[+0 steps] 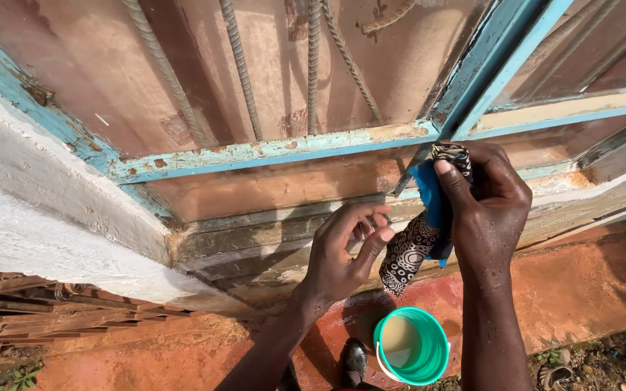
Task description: Removing a cloth from a barred window, washing it in a bucket of soapy water, and then using the wet cloth to clean the window panes.
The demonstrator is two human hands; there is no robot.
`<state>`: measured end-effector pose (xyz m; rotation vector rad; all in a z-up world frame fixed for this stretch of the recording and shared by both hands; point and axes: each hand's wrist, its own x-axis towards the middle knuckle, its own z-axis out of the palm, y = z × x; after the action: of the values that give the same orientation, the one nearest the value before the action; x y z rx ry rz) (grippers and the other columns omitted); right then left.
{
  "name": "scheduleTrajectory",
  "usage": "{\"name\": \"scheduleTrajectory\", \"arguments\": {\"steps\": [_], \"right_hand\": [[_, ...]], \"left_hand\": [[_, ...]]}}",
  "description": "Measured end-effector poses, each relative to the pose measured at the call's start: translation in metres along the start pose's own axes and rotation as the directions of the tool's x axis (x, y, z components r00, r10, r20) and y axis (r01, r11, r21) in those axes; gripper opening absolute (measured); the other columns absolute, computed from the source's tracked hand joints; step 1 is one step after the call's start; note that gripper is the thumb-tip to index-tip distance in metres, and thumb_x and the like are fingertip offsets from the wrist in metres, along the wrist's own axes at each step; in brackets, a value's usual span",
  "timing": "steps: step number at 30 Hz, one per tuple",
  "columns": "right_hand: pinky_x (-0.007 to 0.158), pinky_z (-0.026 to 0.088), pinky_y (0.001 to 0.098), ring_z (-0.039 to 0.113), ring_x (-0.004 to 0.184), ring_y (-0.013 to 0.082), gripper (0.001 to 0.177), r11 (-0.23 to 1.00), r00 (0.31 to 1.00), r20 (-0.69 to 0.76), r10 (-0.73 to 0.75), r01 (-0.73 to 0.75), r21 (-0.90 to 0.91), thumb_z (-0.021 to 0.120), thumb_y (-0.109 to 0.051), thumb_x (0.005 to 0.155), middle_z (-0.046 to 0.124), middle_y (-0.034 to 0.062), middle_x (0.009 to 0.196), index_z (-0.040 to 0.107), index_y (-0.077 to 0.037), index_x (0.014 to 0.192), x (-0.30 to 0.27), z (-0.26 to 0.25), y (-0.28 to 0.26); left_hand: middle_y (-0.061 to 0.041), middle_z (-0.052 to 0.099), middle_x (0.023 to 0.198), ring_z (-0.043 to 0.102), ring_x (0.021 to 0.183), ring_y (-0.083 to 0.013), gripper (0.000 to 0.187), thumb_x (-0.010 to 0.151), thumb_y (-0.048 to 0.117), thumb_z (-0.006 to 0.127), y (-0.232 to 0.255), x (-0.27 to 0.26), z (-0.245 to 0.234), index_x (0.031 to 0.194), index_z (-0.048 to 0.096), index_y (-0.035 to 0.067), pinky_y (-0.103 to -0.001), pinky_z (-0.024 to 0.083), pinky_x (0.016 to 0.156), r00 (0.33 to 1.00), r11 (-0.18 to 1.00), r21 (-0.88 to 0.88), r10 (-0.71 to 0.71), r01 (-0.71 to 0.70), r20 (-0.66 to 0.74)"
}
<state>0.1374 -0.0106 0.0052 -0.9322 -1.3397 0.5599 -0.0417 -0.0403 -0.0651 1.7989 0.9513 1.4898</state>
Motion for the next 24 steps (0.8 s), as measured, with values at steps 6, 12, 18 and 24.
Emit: {"name": "scheduleTrajectory", "arguments": {"steps": [6, 12, 18, 24], "right_hand": [[0.087, 0.056, 0.0272, 0.068, 0.097, 0.0118, 0.013, 0.888, 0.973, -0.059, 0.224, -0.179, 0.423, 0.067, 0.005, 0.103, 0.072, 0.0069, 0.106, 0.065, 0.002, 0.115, -0.009, -0.054, 0.028], [0.083, 0.056, 0.0294, 0.068, 0.092, 0.0124, 0.008, 0.83, 0.897, -0.192, 0.399, -0.264, 0.491, 0.063, 0.001, 0.104, 0.07, 0.0062, 0.103, 0.066, -0.001, 0.112, -0.027, -0.115, 0.057], [0.087, 0.057, 0.0359, 0.069, 0.093, 0.0121, 0.012, 0.791, 0.757, -0.372, 0.537, -0.298, 0.535, 0.064, -0.001, 0.102, 0.071, 0.003, 0.102, 0.068, -0.007, 0.111, -0.068, -0.157, 0.085], [0.083, 0.055, 0.0393, 0.069, 0.09, 0.0125, 0.013, 0.798, 0.617, -0.51, 0.599, -0.407, 0.445, 0.064, -0.001, 0.098, 0.073, 0.0016, 0.099, 0.07, -0.008, 0.107, -0.123, -0.171, 0.106]], "left_hand": [[-0.024, 0.052, 0.152, 0.053, 0.145, -0.0346, 0.101, 0.086, 0.055, 0.078, -0.019, -0.01, 0.076, 0.16, 0.036, 0.002, -0.046, 0.044, 0.118, 0.972, 0.995, -0.06, -0.068, 0.083, 0.225], [-0.022, 0.052, 0.157, 0.048, 0.147, -0.0315, 0.104, 0.082, 0.054, 0.081, -0.064, -0.016, 0.135, 0.161, 0.038, 0.001, -0.047, 0.037, 0.121, 0.885, 0.945, -0.157, -0.196, 0.285, 0.423], [-0.02, 0.059, 0.149, 0.055, 0.138, -0.0295, 0.097, 0.077, 0.046, 0.088, -0.116, -0.035, 0.162, 0.151, 0.05, -0.001, -0.047, 0.04, 0.119, 0.687, 0.662, -0.404, -0.236, 0.631, 0.687], [-0.018, 0.059, 0.146, 0.056, 0.136, -0.0249, 0.096, 0.072, 0.05, 0.091, -0.175, -0.081, 0.185, 0.146, 0.055, 0.0, -0.044, 0.041, 0.116, 0.592, 0.638, -0.281, -0.345, 0.717, 0.728]]}}
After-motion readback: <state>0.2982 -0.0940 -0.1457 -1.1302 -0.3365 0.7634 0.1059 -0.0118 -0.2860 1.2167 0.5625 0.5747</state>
